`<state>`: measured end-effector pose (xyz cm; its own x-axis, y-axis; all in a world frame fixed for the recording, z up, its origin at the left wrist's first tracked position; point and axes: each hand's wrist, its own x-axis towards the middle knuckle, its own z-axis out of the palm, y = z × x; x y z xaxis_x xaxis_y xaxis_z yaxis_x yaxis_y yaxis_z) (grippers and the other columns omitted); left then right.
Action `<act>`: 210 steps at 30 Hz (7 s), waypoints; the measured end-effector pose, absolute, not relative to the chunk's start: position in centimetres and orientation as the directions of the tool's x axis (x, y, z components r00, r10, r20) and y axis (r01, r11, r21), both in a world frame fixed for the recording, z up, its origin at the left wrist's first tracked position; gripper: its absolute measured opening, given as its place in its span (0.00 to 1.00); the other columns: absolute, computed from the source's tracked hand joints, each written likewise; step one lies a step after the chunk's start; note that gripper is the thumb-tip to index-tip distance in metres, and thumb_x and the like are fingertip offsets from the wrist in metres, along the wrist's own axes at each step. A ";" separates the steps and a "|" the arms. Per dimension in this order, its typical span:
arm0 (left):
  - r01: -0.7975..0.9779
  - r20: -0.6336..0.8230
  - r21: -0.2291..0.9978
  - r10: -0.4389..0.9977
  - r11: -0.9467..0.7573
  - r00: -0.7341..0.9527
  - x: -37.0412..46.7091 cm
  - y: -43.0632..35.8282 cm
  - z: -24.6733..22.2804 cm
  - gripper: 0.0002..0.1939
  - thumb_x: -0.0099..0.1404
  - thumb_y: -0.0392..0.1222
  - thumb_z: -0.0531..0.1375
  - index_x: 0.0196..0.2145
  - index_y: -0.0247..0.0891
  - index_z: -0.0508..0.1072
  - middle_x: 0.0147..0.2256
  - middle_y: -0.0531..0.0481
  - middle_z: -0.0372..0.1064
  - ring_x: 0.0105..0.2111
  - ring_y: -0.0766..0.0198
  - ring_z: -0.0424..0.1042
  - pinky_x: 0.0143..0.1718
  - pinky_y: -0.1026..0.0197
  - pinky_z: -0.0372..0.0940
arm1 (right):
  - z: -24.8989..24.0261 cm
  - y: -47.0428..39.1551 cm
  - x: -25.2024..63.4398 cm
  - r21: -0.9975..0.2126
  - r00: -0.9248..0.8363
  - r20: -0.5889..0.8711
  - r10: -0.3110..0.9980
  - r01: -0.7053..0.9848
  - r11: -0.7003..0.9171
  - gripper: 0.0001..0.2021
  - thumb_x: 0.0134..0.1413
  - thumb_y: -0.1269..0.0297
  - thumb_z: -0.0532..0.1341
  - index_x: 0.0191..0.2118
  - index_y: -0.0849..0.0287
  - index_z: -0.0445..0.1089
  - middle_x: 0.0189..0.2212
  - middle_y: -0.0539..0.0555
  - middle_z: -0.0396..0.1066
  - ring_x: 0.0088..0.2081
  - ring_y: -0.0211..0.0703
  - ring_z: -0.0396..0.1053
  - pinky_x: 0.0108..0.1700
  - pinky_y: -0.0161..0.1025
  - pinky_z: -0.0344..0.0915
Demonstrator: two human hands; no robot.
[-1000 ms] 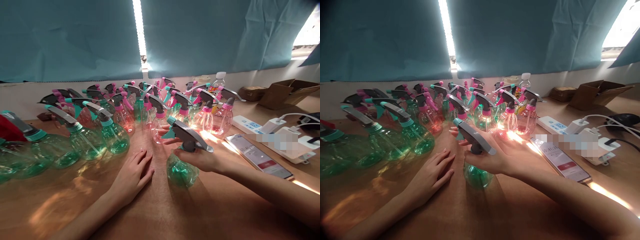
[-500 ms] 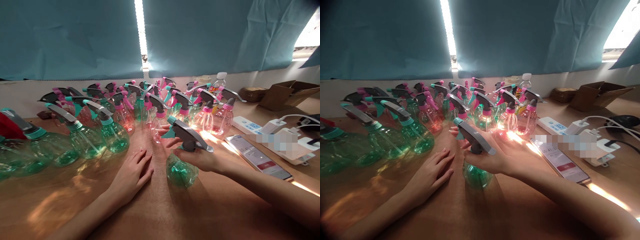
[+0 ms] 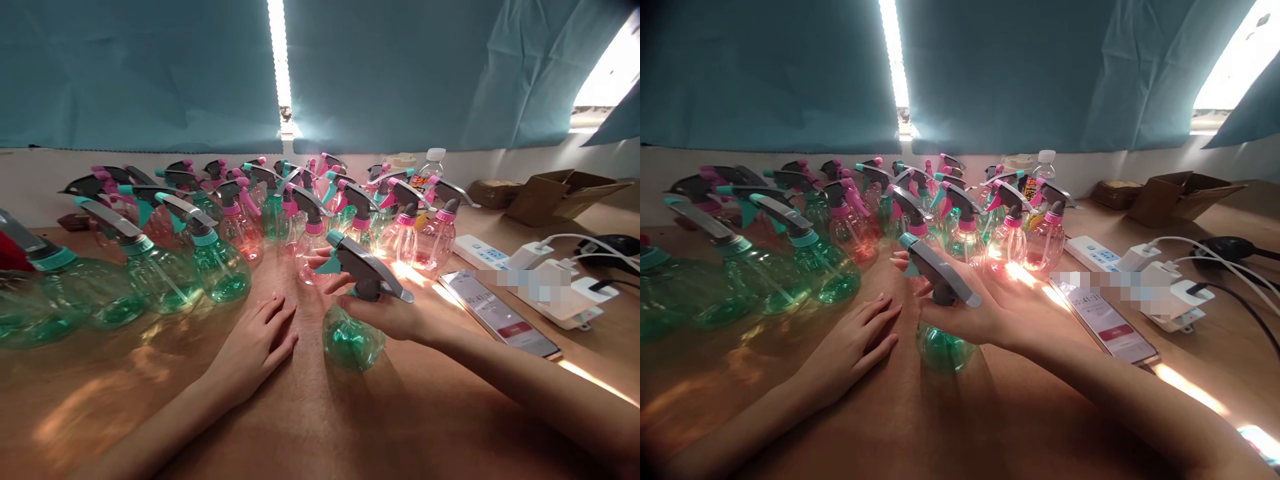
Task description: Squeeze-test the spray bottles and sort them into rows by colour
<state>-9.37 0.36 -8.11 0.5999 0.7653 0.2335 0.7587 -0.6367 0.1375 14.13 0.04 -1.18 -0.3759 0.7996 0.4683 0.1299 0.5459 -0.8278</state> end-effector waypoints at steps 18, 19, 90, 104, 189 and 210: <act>0.764 0.214 0.127 0.770 -0.632 0.602 -9.5 0.3 -8.2 0.23 0.71 0.48 0.49 0.57 0.32 0.67 0.59 0.36 0.62 0.61 0.46 0.57 0.58 0.42 0.57 | -1.4 0.0 14.2 -0.821 -0.369 0.471 0.801 0.149 0.551 0.26 0.43 0.78 0.55 0.48 0.48 0.71 0.46 0.50 0.74 0.39 0.42 0.73 0.41 0.41 0.71; 0.763 0.212 0.127 0.769 -0.634 0.603 -9.5 0.3 -8.3 0.23 0.71 0.48 0.49 0.57 0.32 0.67 0.59 0.36 0.62 0.61 0.46 0.57 0.58 0.42 0.56 | -1.3 -0.1 14.1 -0.830 -0.372 0.459 0.807 0.146 0.539 0.27 0.42 0.78 0.55 0.49 0.48 0.70 0.46 0.50 0.74 0.39 0.41 0.73 0.41 0.40 0.71; 0.777 0.189 0.119 0.782 -0.619 0.594 -9.4 0.2 -8.2 0.23 0.71 0.48 0.50 0.57 0.34 0.67 0.59 0.36 0.61 0.61 0.47 0.56 0.59 0.42 0.55 | 0.1 -0.6 13.6 -0.849 -0.343 0.388 0.855 0.229 0.477 0.33 0.40 0.72 0.53 0.57 0.49 0.63 0.42 0.52 0.74 0.41 0.46 0.74 0.39 0.43 0.70; 0.767 0.216 0.129 0.773 -0.629 0.597 -9.4 0.3 -8.3 0.22 0.71 0.48 0.50 0.57 0.35 0.67 0.59 0.37 0.62 0.61 0.47 0.57 0.59 0.42 0.56 | -0.1 -0.6 13.7 -0.857 -0.341 0.399 0.851 0.191 0.478 0.33 0.40 0.73 0.53 0.57 0.49 0.63 0.41 0.51 0.75 0.36 0.41 0.73 0.38 0.40 0.69; 0.644 0.301 0.313 0.716 -0.698 0.630 -13.2 -2.6 -7.6 0.14 0.70 0.41 0.52 0.51 0.38 0.68 0.49 0.44 0.70 0.47 0.56 0.70 0.48 0.55 0.66 | -3.8 -2.4 12.0 -0.603 -0.187 0.464 0.866 0.649 0.463 0.23 0.48 0.48 0.66 0.45 0.56 0.68 0.41 0.57 0.71 0.43 0.54 0.70 0.44 0.52 0.68; 0.599 0.313 0.534 0.797 -0.598 0.517 -14.7 -3.7 -7.2 0.10 0.67 0.38 0.54 0.45 0.39 0.70 0.40 0.47 0.70 0.40 0.58 0.71 0.42 0.56 0.67 | -5.0 6.6 3.7 -0.724 -0.097 0.478 0.873 0.520 0.454 0.34 0.51 0.50 0.63 0.58 0.65 0.56 0.56 0.68 0.64 0.57 0.59 0.62 0.56 0.54 0.60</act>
<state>-14.72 -3.73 -7.22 0.5166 0.7970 0.3129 0.5986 -0.5975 0.5336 3.74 6.56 -4.98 -0.0972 0.8731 0.4777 0.5202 0.4538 -0.7235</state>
